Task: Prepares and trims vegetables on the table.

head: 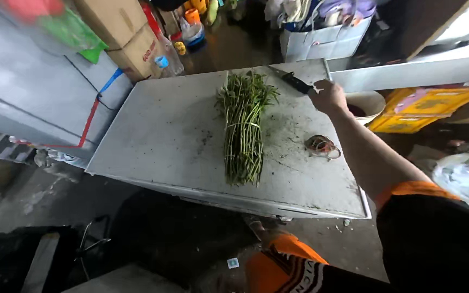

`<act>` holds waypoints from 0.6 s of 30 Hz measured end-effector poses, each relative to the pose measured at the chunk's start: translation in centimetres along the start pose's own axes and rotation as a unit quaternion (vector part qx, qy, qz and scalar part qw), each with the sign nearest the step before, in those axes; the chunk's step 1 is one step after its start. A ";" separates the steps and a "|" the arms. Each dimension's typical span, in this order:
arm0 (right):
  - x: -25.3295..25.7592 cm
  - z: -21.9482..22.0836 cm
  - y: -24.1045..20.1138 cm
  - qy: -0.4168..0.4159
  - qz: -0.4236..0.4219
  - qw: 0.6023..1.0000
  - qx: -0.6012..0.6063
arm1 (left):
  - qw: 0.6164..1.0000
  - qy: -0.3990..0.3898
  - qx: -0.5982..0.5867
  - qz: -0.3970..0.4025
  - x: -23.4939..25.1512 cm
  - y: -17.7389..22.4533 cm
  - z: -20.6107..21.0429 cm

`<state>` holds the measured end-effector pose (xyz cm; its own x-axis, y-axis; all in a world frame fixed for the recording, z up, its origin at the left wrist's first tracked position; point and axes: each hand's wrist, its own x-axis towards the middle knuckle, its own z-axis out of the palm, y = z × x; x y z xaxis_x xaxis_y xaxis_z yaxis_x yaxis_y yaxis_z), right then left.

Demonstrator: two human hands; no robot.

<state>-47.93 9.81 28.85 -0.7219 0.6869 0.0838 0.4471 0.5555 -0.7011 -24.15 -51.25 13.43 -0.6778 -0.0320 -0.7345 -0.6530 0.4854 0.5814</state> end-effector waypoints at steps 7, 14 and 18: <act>8.6 5.5 -0.3 -0.088 0.003 0.981 -0.173 | 0.989 0.109 -0.059 0.079 5.0 11.2 -10.8; 9.8 5.3 -0.7 -0.103 0.084 0.975 -0.175 | 0.942 0.048 -0.126 0.308 3.1 24.8 -8.8; 10.9 5.2 0.0 -0.125 0.138 0.972 -0.142 | 0.901 -0.032 0.002 0.433 6.9 31.7 -6.5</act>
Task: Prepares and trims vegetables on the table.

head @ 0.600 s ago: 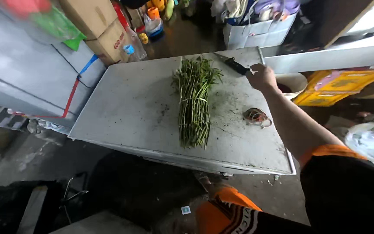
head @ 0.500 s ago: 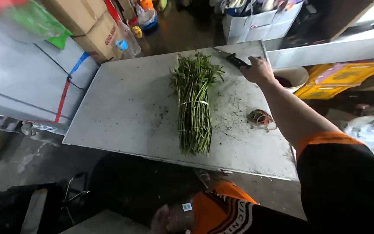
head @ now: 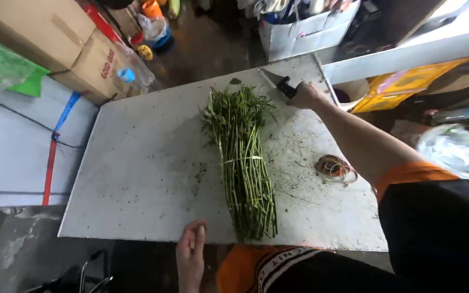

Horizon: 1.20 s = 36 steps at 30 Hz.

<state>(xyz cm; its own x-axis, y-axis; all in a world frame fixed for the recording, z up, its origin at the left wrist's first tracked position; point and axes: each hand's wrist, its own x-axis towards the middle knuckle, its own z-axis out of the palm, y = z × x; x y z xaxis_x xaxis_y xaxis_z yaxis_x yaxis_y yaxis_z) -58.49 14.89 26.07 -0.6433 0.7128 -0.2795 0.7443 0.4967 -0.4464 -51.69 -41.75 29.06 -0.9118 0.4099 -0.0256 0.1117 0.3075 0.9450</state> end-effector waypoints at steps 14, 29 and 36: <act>-42.7 1.8 -2.0 -0.040 0.012 0.953 0.299 | 0.930 -0.159 0.178 0.279 17.6 1.5 7.3; -48.9 10.3 -11.1 0.019 0.102 0.986 0.128 | 0.900 -0.358 0.146 0.201 21.7 2.4 6.8; -47.7 11.2 -13.4 0.046 0.111 0.988 0.102 | 0.896 -0.385 0.115 0.188 22.4 2.5 6.2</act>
<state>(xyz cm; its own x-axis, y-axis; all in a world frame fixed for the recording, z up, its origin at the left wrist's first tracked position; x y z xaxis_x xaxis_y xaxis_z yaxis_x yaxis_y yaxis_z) -39.79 -31.36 35.88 -0.4426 0.8398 -0.3143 0.8075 0.2209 -0.5470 -69.37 -26.50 28.84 -0.2595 0.9655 -0.0205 0.5124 0.1557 0.8445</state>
